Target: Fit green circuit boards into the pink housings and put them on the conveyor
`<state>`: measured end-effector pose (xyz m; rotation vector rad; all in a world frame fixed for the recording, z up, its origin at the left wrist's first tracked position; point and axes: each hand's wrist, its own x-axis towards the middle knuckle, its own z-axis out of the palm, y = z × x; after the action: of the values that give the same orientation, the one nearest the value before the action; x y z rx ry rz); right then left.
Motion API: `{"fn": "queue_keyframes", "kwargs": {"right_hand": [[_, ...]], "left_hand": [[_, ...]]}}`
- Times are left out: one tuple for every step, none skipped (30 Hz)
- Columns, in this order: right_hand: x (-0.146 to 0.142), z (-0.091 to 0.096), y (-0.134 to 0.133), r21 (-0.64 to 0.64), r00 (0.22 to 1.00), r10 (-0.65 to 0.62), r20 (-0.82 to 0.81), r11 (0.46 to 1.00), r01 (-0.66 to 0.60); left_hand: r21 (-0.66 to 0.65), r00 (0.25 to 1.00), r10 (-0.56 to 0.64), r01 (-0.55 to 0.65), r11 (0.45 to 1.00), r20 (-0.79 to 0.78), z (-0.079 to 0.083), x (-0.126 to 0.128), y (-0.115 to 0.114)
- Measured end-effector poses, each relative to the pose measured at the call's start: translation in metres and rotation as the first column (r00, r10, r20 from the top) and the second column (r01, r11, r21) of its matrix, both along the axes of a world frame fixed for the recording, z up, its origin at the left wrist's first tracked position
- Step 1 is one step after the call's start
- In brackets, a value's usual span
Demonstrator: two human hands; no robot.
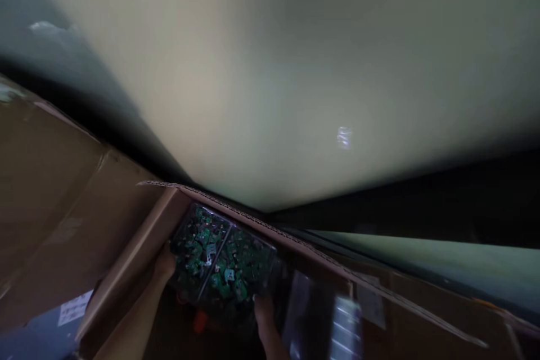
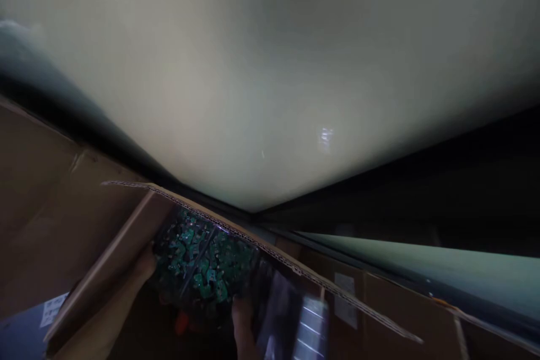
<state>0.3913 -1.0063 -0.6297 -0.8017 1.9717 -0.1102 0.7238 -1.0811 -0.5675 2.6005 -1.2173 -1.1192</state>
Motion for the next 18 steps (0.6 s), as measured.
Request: {"fn": "queue_keyframes", "kwargs": {"right_hand": [[-0.005, -0.003, -0.001, -0.001, 1.0, -0.011, -0.004, 1.0, 0.011], [-0.009, -0.004, -0.001, -0.005, 1.0, -0.021, -0.011, 1.0, 0.021], [-0.012, -0.003, -0.001, -0.011, 0.999, -0.03, -0.02, 0.999, 0.03], [-0.014, -0.002, 0.0, -0.018, 0.999, -0.039, -0.031, 0.999, 0.038], [-0.015, 0.001, 0.001, -0.025, 0.998, -0.046, -0.042, 0.999, 0.045], [-0.015, 0.004, 0.002, -0.031, 0.997, -0.052, -0.052, 0.998, 0.05], [-0.013, 0.008, 0.003, -0.035, 0.997, -0.055, -0.06, 0.998, 0.053], [-0.011, 0.011, 0.003, -0.039, 0.996, -0.057, -0.066, 0.998, 0.055], [-0.009, 0.013, 0.002, -0.043, 0.996, -0.058, -0.068, 0.998, 0.055], [-0.007, 0.015, 0.001, -0.048, 0.996, -0.057, -0.069, 0.997, 0.054], [-0.007, 0.015, -0.001, -0.052, 0.996, -0.058, -0.069, 0.997, 0.054], [-0.007, 0.015, -0.003, -0.053, 0.996, -0.059, -0.071, 0.997, 0.055], [-0.008, 0.014, -0.006, -0.047, 0.995, -0.061, -0.074, 0.997, 0.058], [-0.009, 0.012, -0.009, -0.035, 0.995, -0.064, -0.078, 0.998, 0.061], [-0.011, 0.01, -0.011, -0.018, 0.994, -0.068, -0.081, 0.998, 0.067], [-0.013, 0.008, -0.013, -0.003, 0.994, -0.074, -0.083, 0.997, 0.074], [-0.014, 0.006, -0.014, 0.008, 0.993, -0.083, -0.086, 0.996, 0.084], [-0.015, 0.004, -0.014, 0.01, 0.992, -0.094, -0.088, 0.995, 0.095]], "left_hand": [[0.032, 1.0, 0.012, -0.012, 0.999, 0.019, -0.005, 0.001, -0.001], [0.065, 0.999, 0.019, -0.021, 0.998, 0.04, -0.008, 0.002, -0.001], [0.09, 0.998, 0.019, -0.024, 0.996, 0.059, -0.009, 0.003, -0.001], [0.103, 0.997, 0.014, -0.021, 0.994, 0.074, -0.008, 0.003, 0.0], [0.11, 0.996, 0.004, -0.013, 0.994, 0.087, -0.005, 0.003, 0.0], [0.113, 0.995, -0.009, -0.002, 0.994, 0.098, -0.002, 0.002, 0.001], [0.115, 0.994, -0.022, 0.009, 0.993, 0.106, 0.002, 0.001, 0.002], [0.12, 0.993, -0.031, 0.018, 0.993, 0.113, 0.006, -0.001, 0.002], [0.126, 0.993, -0.036, 0.021, 0.992, 0.117, 0.009, -0.002, 0.003], [0.134, 0.992, -0.035, 0.019, 0.991, 0.117, 0.012, -0.002, 0.002], [0.14, 0.993, -0.031, 0.015, 0.99, 0.113, 0.014, -0.002, 0.001], [0.141, 0.994, -0.022, 0.007, 0.99, 0.103, 0.015, -0.001, 0.0], [0.138, 0.996, -0.011, -0.001, 0.99, 0.087, 0.016, 0.0, -0.002], [0.127, 0.998, -0.001, -0.007, 0.992, 0.062, 0.016, 0.002, -0.005], [0.11, 1.0, 0.006, -0.009, 0.994, 0.028, 0.016, 0.004, -0.007], [0.089, 1.0, 0.008, -0.007, 0.996, -0.015, 0.016, 0.007, -0.01], [0.067, 0.998, 0.006, -0.001, 0.998, -0.064, 0.015, 0.009, -0.012], [0.046, 0.993, 0.0, 0.005, 0.999, -0.117, 0.014, 0.01, -0.014]]}}
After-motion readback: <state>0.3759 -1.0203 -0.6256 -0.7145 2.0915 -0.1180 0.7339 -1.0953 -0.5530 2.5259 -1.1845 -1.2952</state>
